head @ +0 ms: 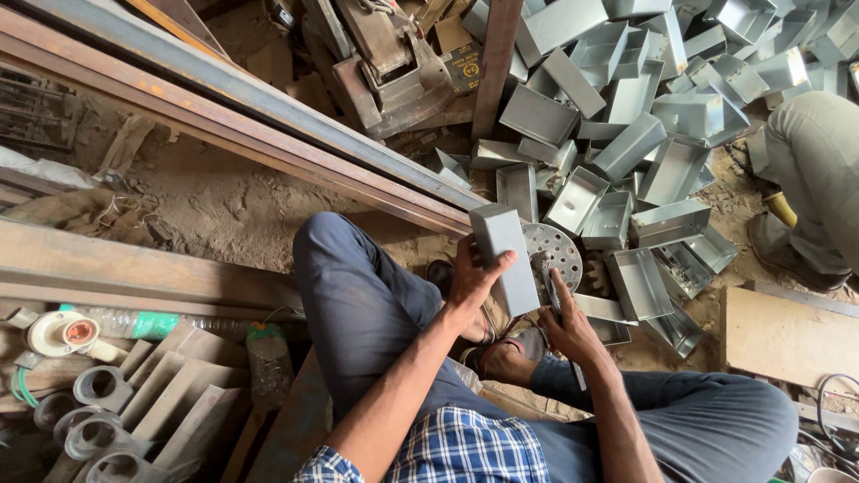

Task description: The person uses a hammer and a punch to knock out or secure pieces on a metal box and a circular metal plate while seated on the floor amidst many finished metal boxes.

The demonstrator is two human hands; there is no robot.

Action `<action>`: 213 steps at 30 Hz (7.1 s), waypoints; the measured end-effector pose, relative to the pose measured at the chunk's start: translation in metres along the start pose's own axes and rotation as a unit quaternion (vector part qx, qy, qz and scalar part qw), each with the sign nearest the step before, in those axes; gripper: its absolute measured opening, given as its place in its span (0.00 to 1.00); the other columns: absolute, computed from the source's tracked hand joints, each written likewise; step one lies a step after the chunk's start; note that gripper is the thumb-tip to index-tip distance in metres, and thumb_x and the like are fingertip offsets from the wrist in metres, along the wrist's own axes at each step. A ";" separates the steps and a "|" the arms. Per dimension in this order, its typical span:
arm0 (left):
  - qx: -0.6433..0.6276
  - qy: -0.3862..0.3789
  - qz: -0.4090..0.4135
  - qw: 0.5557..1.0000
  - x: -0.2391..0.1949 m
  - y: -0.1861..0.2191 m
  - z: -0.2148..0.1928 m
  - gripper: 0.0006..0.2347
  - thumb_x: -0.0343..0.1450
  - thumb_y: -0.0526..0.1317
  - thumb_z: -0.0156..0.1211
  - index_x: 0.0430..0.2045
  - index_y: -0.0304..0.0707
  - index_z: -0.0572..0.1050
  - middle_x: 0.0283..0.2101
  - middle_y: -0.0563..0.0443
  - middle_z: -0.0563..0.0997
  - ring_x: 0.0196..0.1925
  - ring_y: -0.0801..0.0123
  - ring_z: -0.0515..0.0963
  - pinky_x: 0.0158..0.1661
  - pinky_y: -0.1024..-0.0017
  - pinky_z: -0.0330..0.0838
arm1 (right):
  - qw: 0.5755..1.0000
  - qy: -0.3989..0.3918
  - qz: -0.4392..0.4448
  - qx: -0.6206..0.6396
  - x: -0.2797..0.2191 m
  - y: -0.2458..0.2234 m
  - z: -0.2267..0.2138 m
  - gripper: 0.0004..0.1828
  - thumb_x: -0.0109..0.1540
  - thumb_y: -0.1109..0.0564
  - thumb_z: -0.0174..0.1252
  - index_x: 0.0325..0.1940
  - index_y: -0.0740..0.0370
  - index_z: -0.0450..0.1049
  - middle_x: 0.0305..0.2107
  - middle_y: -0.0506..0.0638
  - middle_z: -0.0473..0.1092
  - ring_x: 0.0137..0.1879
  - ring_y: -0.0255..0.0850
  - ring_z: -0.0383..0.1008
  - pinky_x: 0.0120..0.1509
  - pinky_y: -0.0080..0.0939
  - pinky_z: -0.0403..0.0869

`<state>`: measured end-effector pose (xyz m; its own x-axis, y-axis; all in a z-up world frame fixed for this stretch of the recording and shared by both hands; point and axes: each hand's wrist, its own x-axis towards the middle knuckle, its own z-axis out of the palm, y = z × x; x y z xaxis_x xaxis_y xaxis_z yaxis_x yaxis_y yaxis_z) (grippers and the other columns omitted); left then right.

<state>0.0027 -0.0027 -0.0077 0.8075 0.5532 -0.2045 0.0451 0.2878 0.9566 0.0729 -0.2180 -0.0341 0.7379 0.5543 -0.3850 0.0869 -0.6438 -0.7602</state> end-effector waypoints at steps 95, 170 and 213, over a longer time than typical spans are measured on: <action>0.062 -0.096 -0.256 0.960 -0.003 -0.011 -0.006 0.41 0.62 0.67 0.62 0.62 0.33 0.69 0.58 0.40 0.77 0.58 0.61 0.78 0.54 0.66 0.74 | 0.956 0.232 -0.144 -0.106 -0.056 -0.157 -0.046 0.29 0.69 0.62 0.50 0.75 0.43 0.64 0.20 0.57 0.67 0.21 0.41 0.61 0.28 0.46 0.67; -0.134 -0.017 -0.287 0.948 0.006 -0.012 -0.010 0.38 0.62 0.71 0.57 0.50 0.33 0.69 0.41 0.43 0.75 0.35 0.64 0.81 0.28 0.64 0.81 | 0.966 0.137 -0.089 0.202 -0.035 -0.080 -0.026 0.32 0.58 0.58 0.67 0.64 0.67 0.66 0.46 0.52 0.77 0.47 0.36 0.78 0.51 0.36 0.78; -0.078 -0.098 -0.257 0.958 0.020 -0.011 -0.017 0.30 0.62 0.45 0.65 0.55 0.18 0.70 0.47 0.30 0.77 0.47 0.46 0.78 0.39 0.60 0.80 | 0.987 0.056 -0.107 0.107 -0.054 -0.100 -0.032 0.20 0.64 0.64 0.62 0.61 0.64 0.75 0.42 0.50 0.78 0.27 0.34 0.61 0.29 0.36 0.60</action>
<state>0.0084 0.0180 -0.0262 0.7983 0.1536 -0.5823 0.3903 0.6045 0.6944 0.0463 -0.2006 0.0792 0.7880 0.5962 -0.1537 0.1130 -0.3854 -0.9158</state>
